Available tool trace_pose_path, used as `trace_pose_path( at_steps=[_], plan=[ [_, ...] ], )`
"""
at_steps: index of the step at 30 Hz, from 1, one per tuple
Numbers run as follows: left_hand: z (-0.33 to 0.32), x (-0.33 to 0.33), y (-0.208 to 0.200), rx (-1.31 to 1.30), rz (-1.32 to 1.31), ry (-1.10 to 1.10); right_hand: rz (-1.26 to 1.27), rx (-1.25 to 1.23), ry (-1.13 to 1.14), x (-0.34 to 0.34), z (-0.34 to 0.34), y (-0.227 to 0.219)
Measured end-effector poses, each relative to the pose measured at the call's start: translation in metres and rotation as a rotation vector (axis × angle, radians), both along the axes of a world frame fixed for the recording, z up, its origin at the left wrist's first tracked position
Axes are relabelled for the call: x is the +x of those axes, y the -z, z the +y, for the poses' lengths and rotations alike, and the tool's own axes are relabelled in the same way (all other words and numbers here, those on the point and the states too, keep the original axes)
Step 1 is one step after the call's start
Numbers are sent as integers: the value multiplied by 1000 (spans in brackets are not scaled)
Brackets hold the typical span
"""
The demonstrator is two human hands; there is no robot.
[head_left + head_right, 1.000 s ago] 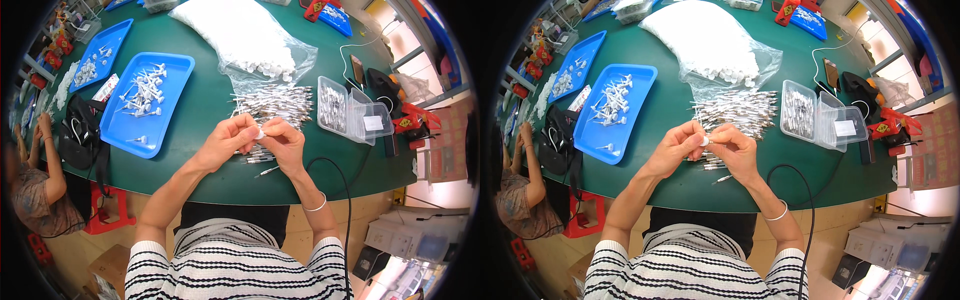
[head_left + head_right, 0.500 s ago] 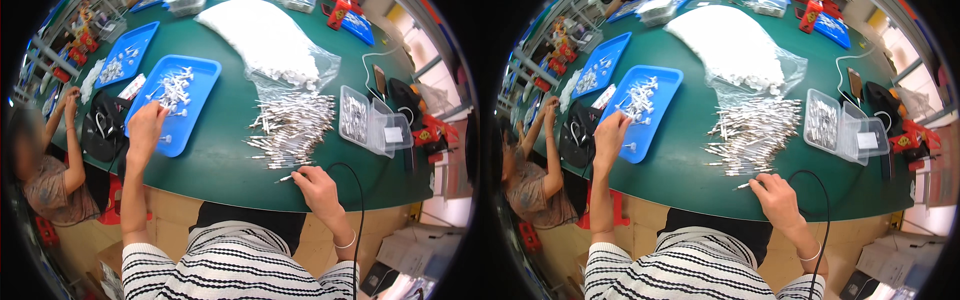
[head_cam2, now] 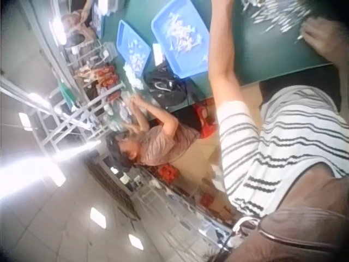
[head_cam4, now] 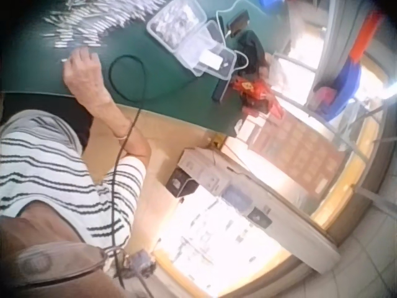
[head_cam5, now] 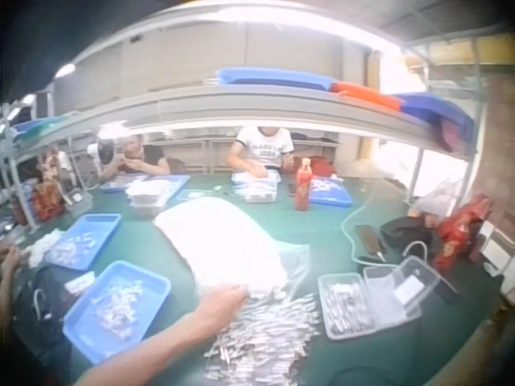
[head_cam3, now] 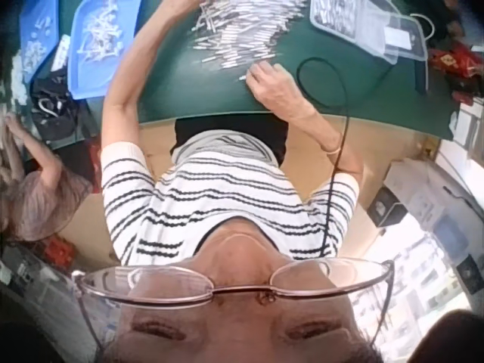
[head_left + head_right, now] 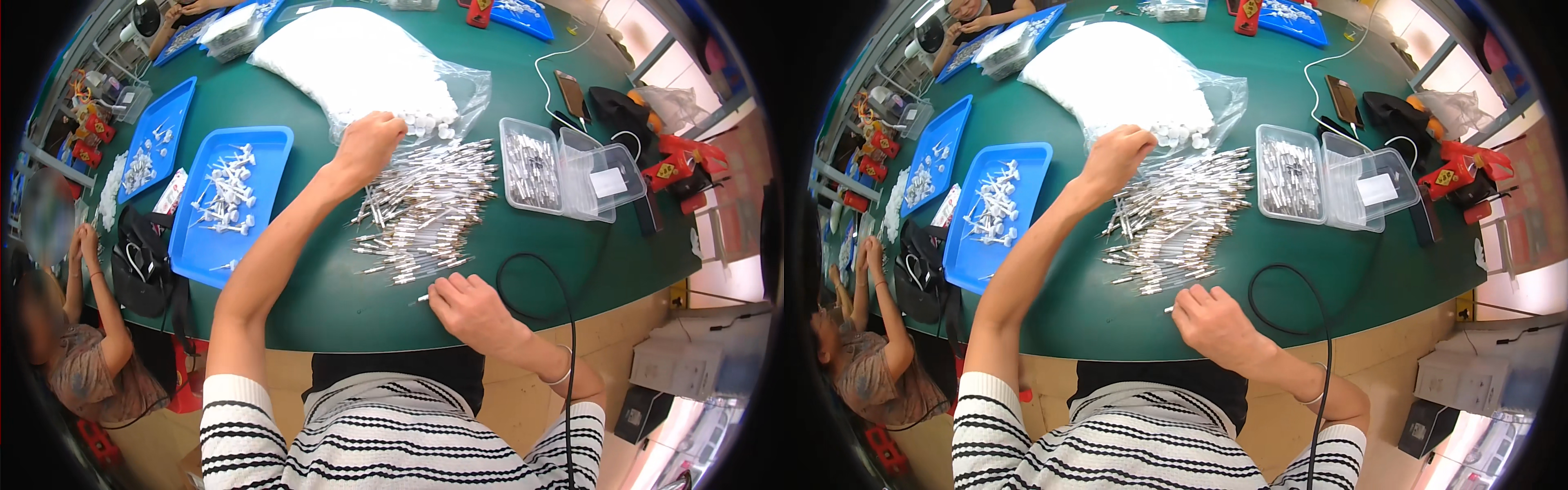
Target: The person sits at a green workbench and repeatedly picks up small white plastic caps and silver metal rods. They insert the caps onto the rods by hand and place the assembled units into a blue tray. The person works continuously on this repetitive assembly task throughout the clip.
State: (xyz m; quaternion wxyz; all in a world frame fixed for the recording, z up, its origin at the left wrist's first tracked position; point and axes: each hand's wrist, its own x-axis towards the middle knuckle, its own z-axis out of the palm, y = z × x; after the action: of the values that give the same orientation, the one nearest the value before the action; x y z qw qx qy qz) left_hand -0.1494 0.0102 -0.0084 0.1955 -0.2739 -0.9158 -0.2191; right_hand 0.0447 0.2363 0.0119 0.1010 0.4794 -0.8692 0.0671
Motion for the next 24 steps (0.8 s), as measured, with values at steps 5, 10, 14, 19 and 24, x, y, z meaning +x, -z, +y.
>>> trace_pose_path(
  at_steps=[5,10,14,19,24],
  plan=[
    [22,-29,20,-183,23,-31,-93,52,-5,0,1,-6],
    [15,-15,9,86,6,-69,-487,-607,108,-37,13,-24],
    [10,43,-26,637,-569,-51,-1039,-1204,262,-66,5,-23],
    [5,116,-31,1216,-898,112,-1239,-1161,250,-92,-21,-20],
    [-3,123,-17,1261,-857,89,-1238,-1100,202,-96,-33,-21]
  ],
)
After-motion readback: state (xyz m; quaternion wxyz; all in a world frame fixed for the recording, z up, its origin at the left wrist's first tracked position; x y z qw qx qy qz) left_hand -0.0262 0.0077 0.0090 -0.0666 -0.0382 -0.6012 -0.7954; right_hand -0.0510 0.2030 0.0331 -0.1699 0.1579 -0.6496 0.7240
